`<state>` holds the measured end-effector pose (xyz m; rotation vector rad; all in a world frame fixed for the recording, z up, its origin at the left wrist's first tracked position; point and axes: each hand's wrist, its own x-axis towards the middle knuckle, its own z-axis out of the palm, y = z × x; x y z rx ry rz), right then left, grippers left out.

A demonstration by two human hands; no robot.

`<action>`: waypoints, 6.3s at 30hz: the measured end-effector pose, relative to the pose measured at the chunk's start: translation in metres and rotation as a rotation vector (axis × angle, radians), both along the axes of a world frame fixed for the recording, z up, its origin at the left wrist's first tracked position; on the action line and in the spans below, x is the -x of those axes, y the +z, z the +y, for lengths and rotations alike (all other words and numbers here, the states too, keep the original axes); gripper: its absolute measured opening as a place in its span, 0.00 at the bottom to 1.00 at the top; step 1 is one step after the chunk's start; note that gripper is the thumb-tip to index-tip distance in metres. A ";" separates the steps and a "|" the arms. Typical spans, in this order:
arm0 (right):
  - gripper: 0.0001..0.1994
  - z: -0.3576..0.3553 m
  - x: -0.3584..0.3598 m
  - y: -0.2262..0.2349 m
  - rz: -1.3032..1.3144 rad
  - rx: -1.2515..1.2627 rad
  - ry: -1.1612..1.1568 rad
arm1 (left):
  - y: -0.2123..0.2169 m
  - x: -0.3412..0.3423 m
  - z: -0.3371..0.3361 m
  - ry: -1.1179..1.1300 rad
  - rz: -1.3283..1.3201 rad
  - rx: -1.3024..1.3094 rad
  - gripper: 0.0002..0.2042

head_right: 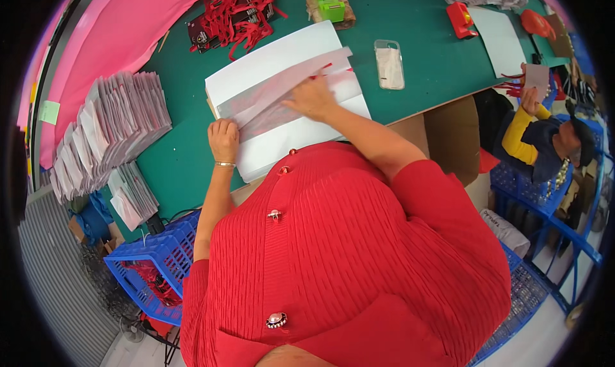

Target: The person packages ribbon cards by placing each one onto tissue paper, wrapping and folding the paper around it, securing it with tape from a dispenser, and stacking the wrapped packages on the table.

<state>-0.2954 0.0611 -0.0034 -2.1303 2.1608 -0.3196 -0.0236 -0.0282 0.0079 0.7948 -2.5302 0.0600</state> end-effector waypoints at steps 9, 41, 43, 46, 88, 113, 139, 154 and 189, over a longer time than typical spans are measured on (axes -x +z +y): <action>0.19 0.080 0.095 0.009 0.073 0.519 -0.464 | 0.002 -0.001 0.003 -0.006 -0.060 0.029 0.04; 0.38 0.039 0.090 -0.003 0.115 -0.068 -0.218 | -0.006 -0.005 0.049 0.207 -0.116 -0.295 0.22; 0.38 0.041 0.096 -0.003 0.125 -0.110 -0.256 | -0.011 -0.011 0.055 0.167 -0.134 -0.205 0.24; 0.37 0.047 0.104 -0.005 0.116 -0.092 -0.268 | -0.010 -0.009 0.061 0.238 -0.277 -0.099 0.26; 0.21 -0.094 0.171 0.027 -1.000 0.118 -1.097 | -0.004 0.000 0.057 0.312 -0.189 -0.142 0.22; 0.09 -0.012 -0.061 0.026 -1.744 -0.604 -0.845 | 0.007 -0.006 0.056 0.289 -0.153 -0.182 0.22; 0.18 0.088 0.012 0.020 -1.859 0.000 -1.226 | -0.003 0.036 0.044 -0.056 -0.418 -0.264 0.26; 0.16 0.034 0.018 0.003 -1.133 0.467 -1.528 | 0.019 0.045 0.051 -0.058 -0.404 -0.285 0.23; 0.44 -0.009 -0.122 0.006 -0.449 0.012 -0.048 | 0.020 0.015 0.051 0.509 0.864 -0.879 0.08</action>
